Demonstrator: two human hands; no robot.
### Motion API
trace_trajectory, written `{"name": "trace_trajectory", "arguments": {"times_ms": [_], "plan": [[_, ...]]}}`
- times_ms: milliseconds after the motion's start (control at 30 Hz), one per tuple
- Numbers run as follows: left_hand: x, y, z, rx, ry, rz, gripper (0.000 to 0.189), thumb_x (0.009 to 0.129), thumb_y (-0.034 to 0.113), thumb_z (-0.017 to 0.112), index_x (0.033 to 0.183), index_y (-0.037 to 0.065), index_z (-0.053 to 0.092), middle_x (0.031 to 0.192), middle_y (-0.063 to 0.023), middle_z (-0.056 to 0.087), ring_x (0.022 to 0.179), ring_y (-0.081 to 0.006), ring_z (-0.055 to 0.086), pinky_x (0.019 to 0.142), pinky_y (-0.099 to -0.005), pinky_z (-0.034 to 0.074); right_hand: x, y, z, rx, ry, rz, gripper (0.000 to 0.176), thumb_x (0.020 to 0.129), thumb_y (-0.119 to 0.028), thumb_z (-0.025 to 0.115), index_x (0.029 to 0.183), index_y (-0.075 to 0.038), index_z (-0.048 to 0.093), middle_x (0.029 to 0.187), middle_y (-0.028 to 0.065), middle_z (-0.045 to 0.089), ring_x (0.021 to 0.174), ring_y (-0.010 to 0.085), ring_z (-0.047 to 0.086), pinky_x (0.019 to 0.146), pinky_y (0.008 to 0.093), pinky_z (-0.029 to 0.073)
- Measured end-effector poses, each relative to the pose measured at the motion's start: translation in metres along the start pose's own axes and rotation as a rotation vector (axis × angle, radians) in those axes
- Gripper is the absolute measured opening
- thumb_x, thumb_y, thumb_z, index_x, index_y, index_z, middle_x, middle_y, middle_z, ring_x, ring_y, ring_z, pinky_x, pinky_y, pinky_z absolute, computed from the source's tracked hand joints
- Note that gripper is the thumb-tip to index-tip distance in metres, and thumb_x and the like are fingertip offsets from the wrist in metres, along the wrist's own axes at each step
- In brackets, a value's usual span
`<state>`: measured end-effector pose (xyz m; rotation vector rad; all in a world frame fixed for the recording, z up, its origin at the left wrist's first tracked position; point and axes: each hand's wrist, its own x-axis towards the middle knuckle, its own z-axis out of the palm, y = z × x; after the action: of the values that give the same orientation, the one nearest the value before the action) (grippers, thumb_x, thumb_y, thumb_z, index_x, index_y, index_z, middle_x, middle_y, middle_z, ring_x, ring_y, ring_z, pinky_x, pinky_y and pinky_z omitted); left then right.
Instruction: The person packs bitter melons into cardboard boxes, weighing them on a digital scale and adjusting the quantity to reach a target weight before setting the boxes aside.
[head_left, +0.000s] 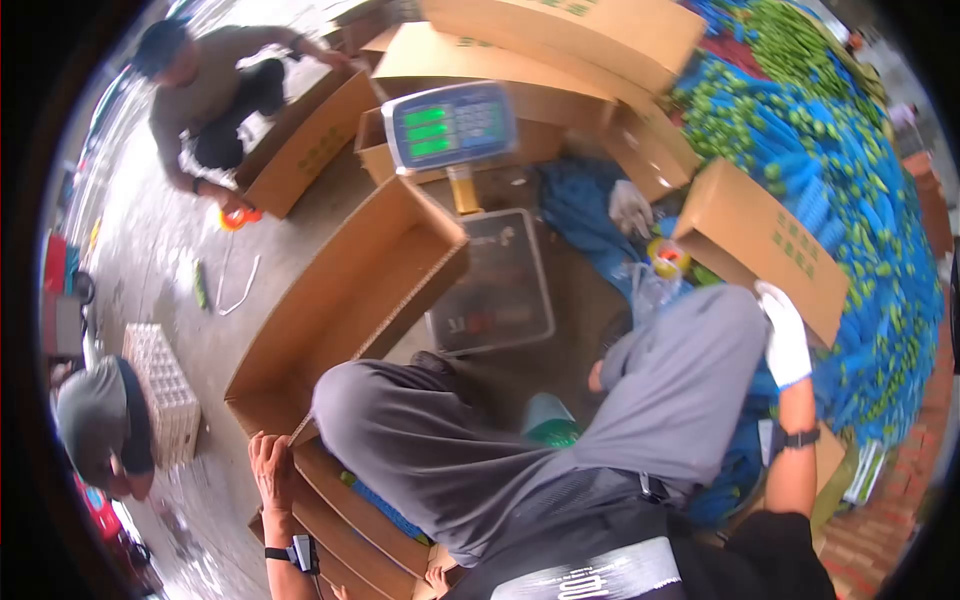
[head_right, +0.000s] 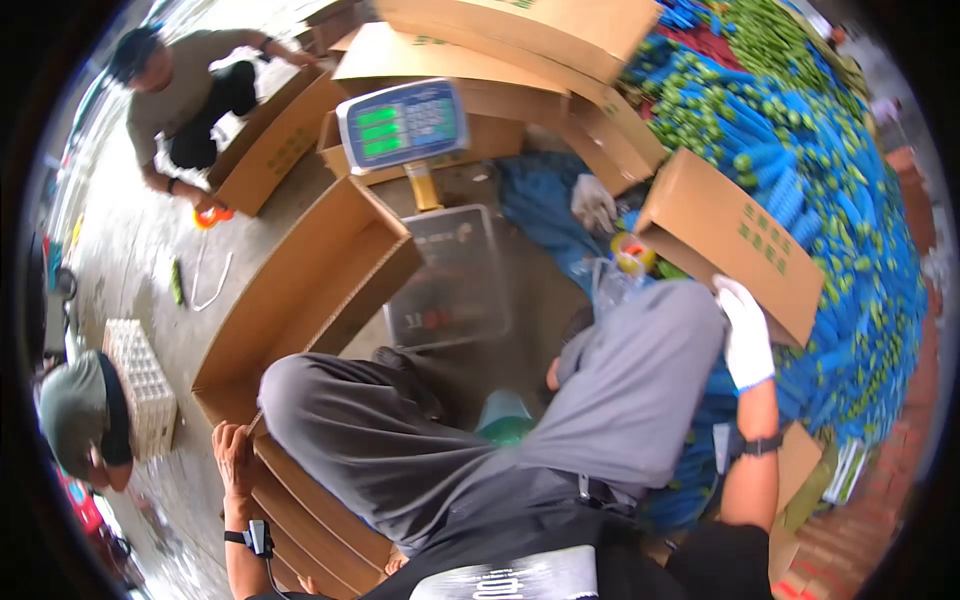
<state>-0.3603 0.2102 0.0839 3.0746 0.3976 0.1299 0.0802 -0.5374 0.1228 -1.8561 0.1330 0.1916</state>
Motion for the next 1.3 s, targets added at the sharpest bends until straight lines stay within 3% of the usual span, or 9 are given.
{"name": "trace_trajectory", "arguments": {"times_ms": [300,433,700,767,800,833,900,1167,1300], "plan": [[0.118,0.045,0.021,-0.487,-0.032,0.153,0.031,0.085,0.021,0.065,0.109,0.002,0.072,0.112,-0.0139,0.067,0.123,-0.0405,0.056,0.110,-0.0498,0.045,-0.008,0.033,0.015,0.133,0.008,0.164,0.034,0.109,-0.019,0.057,0.133,0.002,0.066,0.130,0.0096,0.070,0.119,0.0175,0.064,0.104,0.0302,0.050],[0.160,0.057,0.058,-0.310,-0.126,0.410,0.031,0.083,0.022,0.068,0.107,0.004,0.073,0.109,-0.0115,0.069,0.119,-0.0400,0.060,0.110,-0.0486,0.046,-0.011,0.091,-0.014,0.559,-0.056,0.532,0.044,0.111,-0.036,0.047,0.139,-0.005,0.064,0.140,0.0084,0.068,0.119,0.0236,0.066,0.108,0.0386,0.049],[0.221,0.142,0.102,-0.223,-0.185,0.644,0.024,0.086,0.025,0.068,0.106,0.012,0.069,0.101,-0.0100,0.067,0.108,-0.0315,0.064,0.117,-0.0497,0.043,-0.007,0.202,-0.040,0.647,-0.292,0.510,0.057,0.114,-0.045,0.030,0.154,-0.010,0.050,0.160,0.0065,0.053,0.143,0.0250,0.050,0.123,0.0389,0.034],[0.225,0.146,0.094,-0.291,-0.177,0.660,0.029,0.086,0.025,0.069,0.111,0.010,0.070,0.103,-0.0115,0.068,0.108,-0.0325,0.065,0.117,-0.0524,0.042,0.000,0.208,-0.051,0.167,-0.284,0.219,0.054,0.113,-0.043,0.034,0.151,-0.010,0.053,0.154,0.0032,0.059,0.137,0.0215,0.054,0.119,0.0385,0.039],[0.222,0.153,0.087,-0.310,-0.142,0.624,0.030,0.086,0.024,0.069,0.112,0.008,0.070,0.101,-0.0124,0.067,0.105,-0.0340,0.065,0.117,-0.0538,0.043,-0.010,0.174,-0.049,0.413,-0.200,0.359,0.048,0.110,-0.042,0.046,0.147,-0.012,0.055,0.143,0.0034,0.065,0.130,0.0199,0.060,0.112,0.0397,0.046],[0.216,0.146,0.110,-0.293,-0.064,0.620,0.028,0.084,0.024,0.070,0.108,0.008,0.071,0.102,-0.0124,0.069,0.104,-0.0356,0.066,0.114,-0.0559,0.044,-0.017,0.132,-0.036,0.059,-0.040,0.410,0.045,0.106,-0.039,0.059,0.144,-0.015,0.057,0.132,0.0059,0.068,0.120,0.0207,0.064,0.101,0.0395,0.054],[0.212,0.156,0.095,-0.256,-0.109,0.597,0.034,0.086,0.028,0.070,0.113,0.008,0.070,0.105,-0.0122,0.068,0.107,-0.0337,0.065,0.119,-0.0560,0.040,-0.030,0.107,-0.024,0.286,0.131,0.462,0.052,0.103,-0.037,0.067,0.146,-0.010,0.053,0.121,0.0059,0.067,0.099,0.0194,0.067,0.085,0.0370,0.058],[0.204,0.103,0.108,-0.112,-0.102,0.522,0.048,0.088,0.027,0.071,0.131,0.008,0.064,0.122,-0.0156,0.067,0.123,-0.0376,0.060,0.120,-0.0548,0.038,0.017,0.114,-0.031,0.801,0.508,0.322,0.047,0.104,-0.037,0.069,0.138,-0.009,0.053,0.123,0.0107,0.069,0.095,0.0220,0.069,0.076,0.0343,0.059],[0.223,0.091,0.083,-0.122,-0.043,0.464,0.052,0.090,0.019,0.071,0.138,0.001,0.059,0.119,-0.0173,0.069,0.113,-0.0338,0.064,0.106,-0.0473,0.048,0.081,0.128,-0.054,1.112,0.399,0.270,0.040,0.105,-0.039,0.068,0.129,-0.009,0.058,0.115,0.0111,0.070,0.088,0.0216,0.068,0.068,0.0310,0.057]]}}
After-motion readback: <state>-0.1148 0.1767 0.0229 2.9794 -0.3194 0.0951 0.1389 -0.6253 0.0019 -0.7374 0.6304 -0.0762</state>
